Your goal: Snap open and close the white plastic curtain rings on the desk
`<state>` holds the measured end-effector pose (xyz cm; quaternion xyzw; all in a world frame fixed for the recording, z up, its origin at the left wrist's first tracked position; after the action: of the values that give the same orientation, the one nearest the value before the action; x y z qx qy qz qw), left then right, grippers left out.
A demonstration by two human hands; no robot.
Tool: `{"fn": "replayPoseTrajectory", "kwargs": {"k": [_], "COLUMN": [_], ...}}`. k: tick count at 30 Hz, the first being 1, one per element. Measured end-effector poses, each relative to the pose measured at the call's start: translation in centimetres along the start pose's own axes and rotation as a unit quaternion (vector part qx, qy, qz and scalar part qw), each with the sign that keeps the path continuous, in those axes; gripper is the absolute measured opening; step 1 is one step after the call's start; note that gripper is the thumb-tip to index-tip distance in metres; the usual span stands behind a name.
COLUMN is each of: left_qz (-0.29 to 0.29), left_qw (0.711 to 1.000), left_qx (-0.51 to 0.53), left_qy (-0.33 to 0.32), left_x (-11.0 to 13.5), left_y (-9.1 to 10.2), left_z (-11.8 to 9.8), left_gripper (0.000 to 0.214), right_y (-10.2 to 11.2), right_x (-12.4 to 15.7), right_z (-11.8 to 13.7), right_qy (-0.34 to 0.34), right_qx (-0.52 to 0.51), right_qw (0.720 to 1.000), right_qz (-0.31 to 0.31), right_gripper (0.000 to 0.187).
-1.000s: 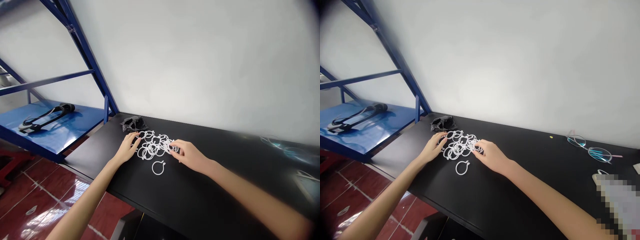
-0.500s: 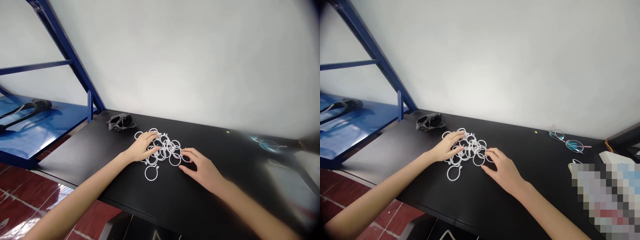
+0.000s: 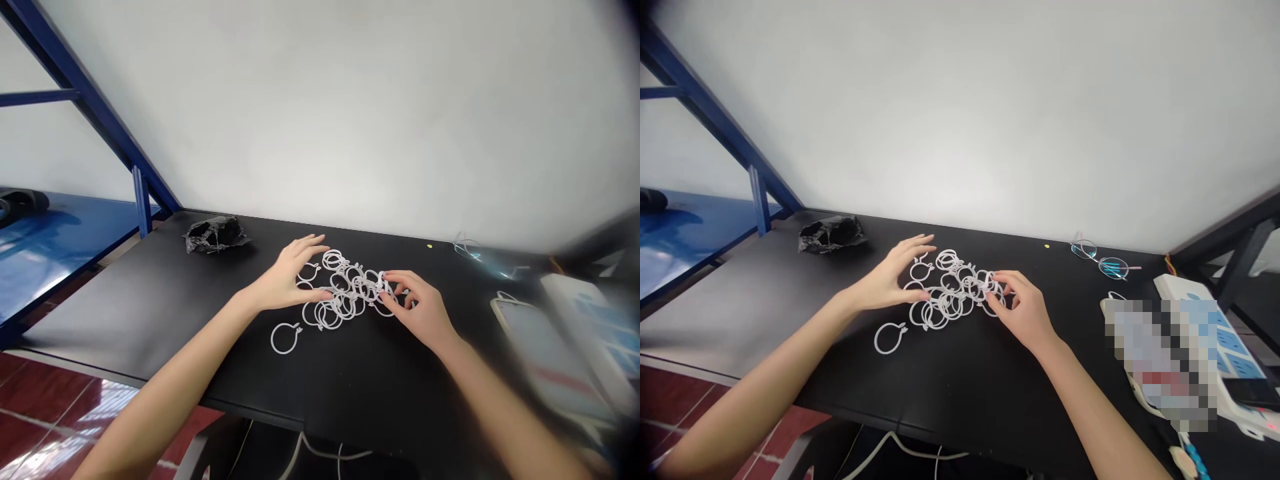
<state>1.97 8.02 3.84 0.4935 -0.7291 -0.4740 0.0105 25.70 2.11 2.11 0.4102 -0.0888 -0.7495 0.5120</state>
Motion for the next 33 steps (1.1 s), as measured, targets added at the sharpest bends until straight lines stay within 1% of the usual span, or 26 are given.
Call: {"fn": "replayPoseTrajectory", "kwargs": {"k": [2, 4, 5, 6, 8, 11, 13, 16, 18, 19, 21, 23, 25, 29, 31, 33], "left_qz": [0.089, 0.161, 0.180, 0.184, 0.160, 0.083, 0.039, -0.015, -0.057, -0.073, -0.079, -0.058, -0.046, -0.086, -0.106, -0.128], "left_qw": [0.996, 0.986, 0.982, 0.981, 0.985, 0.995, 0.998, 1.000, 0.998, 0.996, 0.993, 0.992, 0.990, 0.981, 0.975, 0.969], "left_qx": [-0.012, -0.035, -0.046, -0.053, -0.057, -0.045, -0.029, 0.000, 0.023, 0.038, 0.073, 0.108, 0.135, 0.172, 0.195, 0.208], "left_qy": [0.017, 0.025, 0.025, 0.024, 0.024, 0.041, 0.043, 0.008, -0.022, -0.033, -0.040, -0.031, -0.020, -0.026, -0.029, -0.034], "left_x": [0.9, 1.8, 2.1, 2.2, 2.1, 1.4, 1.0, 0.7, 0.8, 1.0, 1.4, 1.8, 2.2, 2.3, 2.3, 2.2], "left_y": [0.5, 0.3, 0.0, -0.2, -0.6, -0.7, -0.7, -0.9, -1.0, -1.2, -2.0, -3.0, -3.7, -3.8, -3.4, -3.0], "left_z": [0.9, 1.7, 2.0, 2.1, 2.2, 2.2, 1.9, 0.5, -1.0, -1.8, -3.3, -4.5, -5.3, -5.9, -5.7, -5.6], "left_gripper": [0.104, 0.124, 0.130, 0.132, 0.126, 0.099, 0.080, 0.049, 0.034, 0.031, 0.035, 0.041, 0.041, 0.018, 0.016, 0.020], "right_y": [0.1, 0.0, 0.0, -0.1, 0.0, 0.3, 0.3, 0.1, 0.2, 0.3, 0.3, 0.2, 0.0, 0.0, 0.0, -0.1], "right_x": [0.1, 0.3, 0.5, 0.6, 0.7, 0.8, 0.8, 1.0, 1.2, 1.3, 1.6, 1.9, 2.3, 2.7, 2.7, 2.7], "right_z": [0.3, 0.5, 0.6, 0.6, 0.7, 0.6, 0.7, 1.0, 1.3, 1.6, 2.2, 2.8, 3.4, 4.6, 4.6, 4.3], "right_qy": [-0.003, -0.010, -0.015, -0.021, -0.029, -0.025, -0.012, 0.008, 0.024, 0.036, 0.060, 0.086, 0.117, 0.181, 0.185, 0.165], "right_qx": [-0.003, -0.003, -0.002, -0.004, -0.017, -0.041, -0.057, -0.082, -0.083, -0.079, -0.072, -0.071, -0.078, -0.102, -0.111, -0.128], "right_qw": [1.000, 1.000, 1.000, 1.000, 0.999, 0.996, 0.995, 0.995, 0.994, 0.994, 0.993, 0.991, 0.988, 0.976, 0.974, 0.977], "right_qz": [-0.010, -0.015, -0.017, -0.023, -0.042, -0.076, -0.077, -0.062, -0.065, -0.069, -0.073, -0.067, -0.060, -0.070, -0.065, -0.052], "right_gripper": [0.024, 0.026, 0.026, 0.027, 0.030, 0.036, 0.038, 0.036, 0.033, 0.033, 0.034, 0.038, 0.042, 0.047, 0.048, 0.049]}}
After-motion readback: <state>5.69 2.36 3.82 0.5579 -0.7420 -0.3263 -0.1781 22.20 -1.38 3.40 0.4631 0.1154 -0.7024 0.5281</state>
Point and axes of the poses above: each hand's wrist, its own x-axis away from the middle knuckle, its own y-axis out of the back of the hand, z = x × y, the point moved 6 cm from there along -x, towards the middle knuckle, and after that the axes turned 14 degrees about -z, right-handed, at the moved point
